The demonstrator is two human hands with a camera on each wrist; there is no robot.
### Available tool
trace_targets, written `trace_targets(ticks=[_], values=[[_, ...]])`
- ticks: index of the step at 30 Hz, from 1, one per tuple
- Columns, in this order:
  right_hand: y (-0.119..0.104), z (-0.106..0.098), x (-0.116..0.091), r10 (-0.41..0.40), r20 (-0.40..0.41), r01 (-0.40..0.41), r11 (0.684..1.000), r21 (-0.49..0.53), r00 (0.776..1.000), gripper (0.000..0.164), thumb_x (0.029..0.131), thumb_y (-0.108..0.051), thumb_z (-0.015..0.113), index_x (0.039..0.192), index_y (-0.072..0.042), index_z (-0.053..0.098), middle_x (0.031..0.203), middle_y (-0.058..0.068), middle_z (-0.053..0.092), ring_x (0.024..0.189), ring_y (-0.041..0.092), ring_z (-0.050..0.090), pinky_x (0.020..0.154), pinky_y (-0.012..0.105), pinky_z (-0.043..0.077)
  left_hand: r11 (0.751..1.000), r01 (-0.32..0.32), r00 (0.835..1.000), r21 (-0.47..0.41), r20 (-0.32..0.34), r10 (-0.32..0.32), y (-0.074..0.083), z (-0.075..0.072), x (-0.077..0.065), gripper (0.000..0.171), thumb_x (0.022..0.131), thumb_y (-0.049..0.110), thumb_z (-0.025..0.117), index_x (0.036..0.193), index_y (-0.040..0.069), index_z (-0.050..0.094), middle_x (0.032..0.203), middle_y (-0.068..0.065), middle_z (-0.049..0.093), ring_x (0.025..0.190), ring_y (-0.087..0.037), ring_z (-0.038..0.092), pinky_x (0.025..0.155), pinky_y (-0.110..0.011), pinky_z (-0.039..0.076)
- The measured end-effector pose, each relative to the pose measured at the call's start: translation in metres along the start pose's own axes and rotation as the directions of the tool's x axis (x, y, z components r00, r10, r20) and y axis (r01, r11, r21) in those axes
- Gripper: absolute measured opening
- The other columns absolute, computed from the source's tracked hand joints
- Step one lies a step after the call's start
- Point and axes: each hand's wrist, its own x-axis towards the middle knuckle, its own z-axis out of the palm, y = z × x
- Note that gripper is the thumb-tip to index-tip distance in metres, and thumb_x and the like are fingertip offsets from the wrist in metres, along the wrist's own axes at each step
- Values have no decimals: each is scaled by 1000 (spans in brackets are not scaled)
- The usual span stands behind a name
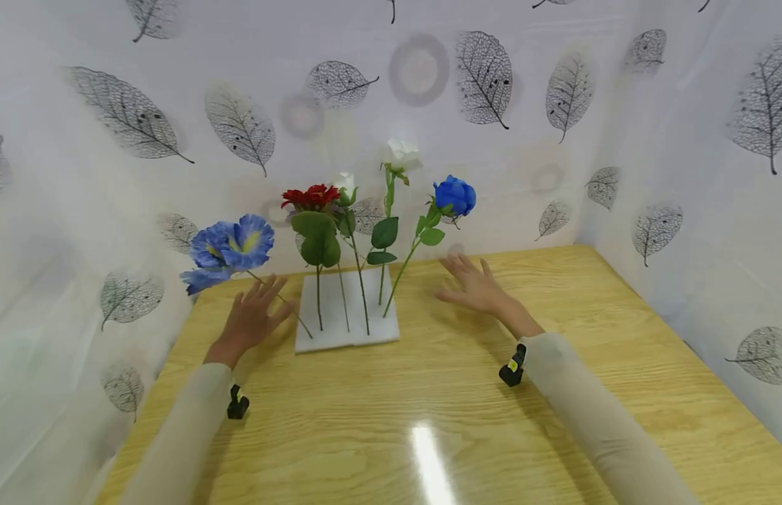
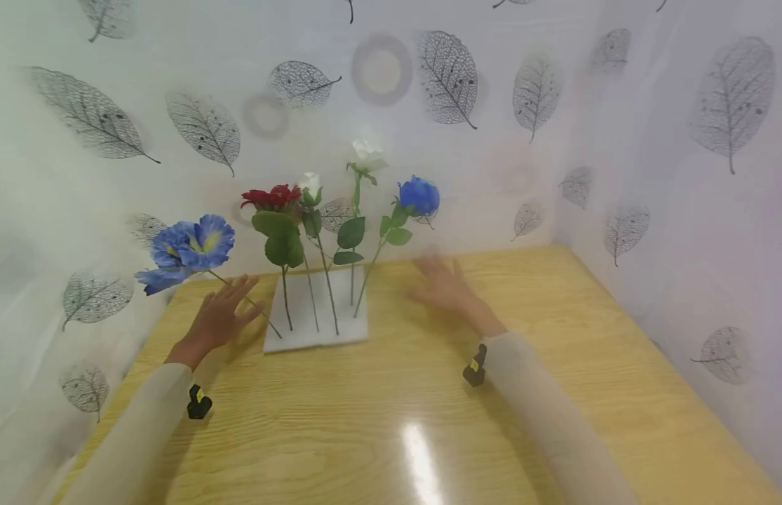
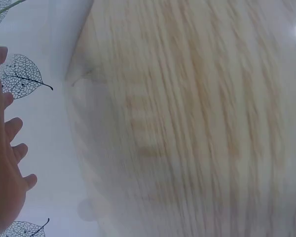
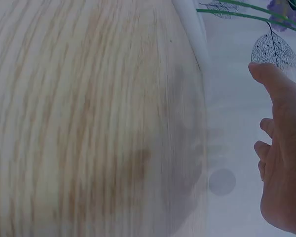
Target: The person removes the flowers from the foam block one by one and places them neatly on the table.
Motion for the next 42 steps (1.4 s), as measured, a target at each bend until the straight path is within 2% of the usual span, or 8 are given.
trace_targets(ticks=[4, 9, 17, 22, 26, 32, 38, 42], values=[[-7, 8, 5, -29, 31, 29, 1000, -3, 999, 93, 94, -67, 56, 164, -14, 23, 169, 19, 20, 157, 43, 12, 121, 73, -3, 1000, -20, 999, -1, 27, 20, -2, -1, -3, 70, 103, 41, 58, 160, 11, 32, 165, -24, 28, 150, -52, 24, 117, -76, 18], [-20, 16, 9, -75, 84, 73, 997, 21, 994, 95, 93, -62, 62, 164, -15, 22, 170, 16, 19, 158, 40, 10, 122, 72, -2, 999, -42, 998, -13, 50, 43, -3, 1, -7, 76, 98, 46, 65, 158, 10, 36, 162, -25, 33, 148, -52, 28, 116, -76, 20], [-38, 31, 15, -141, 134, 139, 990, 24, 981, 101, 89, -67, 65, 164, -16, 22, 169, 13, 24, 158, 37, 14, 123, 70, 3, 999, -39, 994, -33, 98, 42, -2, 1, -13, 79, 93, 52, 68, 154, 9, 43, 155, -23, 47, 148, -51, 30, 116, -74, 21], [-51, 38, 17, -165, 199, 162, 986, 33, 966, 103, 89, -66, 65, 165, -13, 18, 170, 15, 18, 159, 35, 13, 125, 66, 2, 997, -57, 984, -44, 165, 64, 2, 5, -16, 84, 90, 60, 68, 152, 6, 47, 154, -20, 49, 148, -51, 31, 117, -72, 22], [-61, 41, 18, -181, 213, 178, 984, 33, 960, 102, 89, -63, 68, 164, -13, 21, 170, 15, 18, 158, 34, 16, 126, 65, 5, 996, -85, 976, -38, 200, 91, 6, 10, -15, 86, 89, 66, 67, 150, 7, 50, 154, -17, 51, 148, -49, 32, 118, -71, 22], [-72, 45, 19, -203, 235, 206, 978, 13, 950, 100, 88, -63, 69, 163, -14, 25, 169, 17, 21, 157, 35, 20, 126, 65, 8, 993, -117, 973, 4, 199, 114, 17, 8, -13, 91, 85, 67, 69, 148, 4, 51, 149, -22, 53, 144, -50, 39, 116, -71, 29], [-76, 45, 17, -203, 262, 206, 978, 17, 943, 96, 89, -59, 70, 162, -12, 29, 167, 19, 25, 156, 36, 22, 125, 66, 10, 995, -96, 978, -41, 183, 102, 20, 9, -15, 94, 82, 65, 75, 148, 2, 51, 148, -25, 53, 142, -52, 41, 116, -69, 31], [-74, 41, 14, -211, 261, 212, 977, 23, 942, 94, 89, -56, 72, 160, -8, 31, 165, 22, 29, 155, 39, 26, 124, 68, 13, 992, -111, 979, -55, 164, 119, 21, 15, -13, 93, 80, 63, 77, 146, 4, 52, 146, -24, 55, 140, -50, 44, 115, -66, 35]])
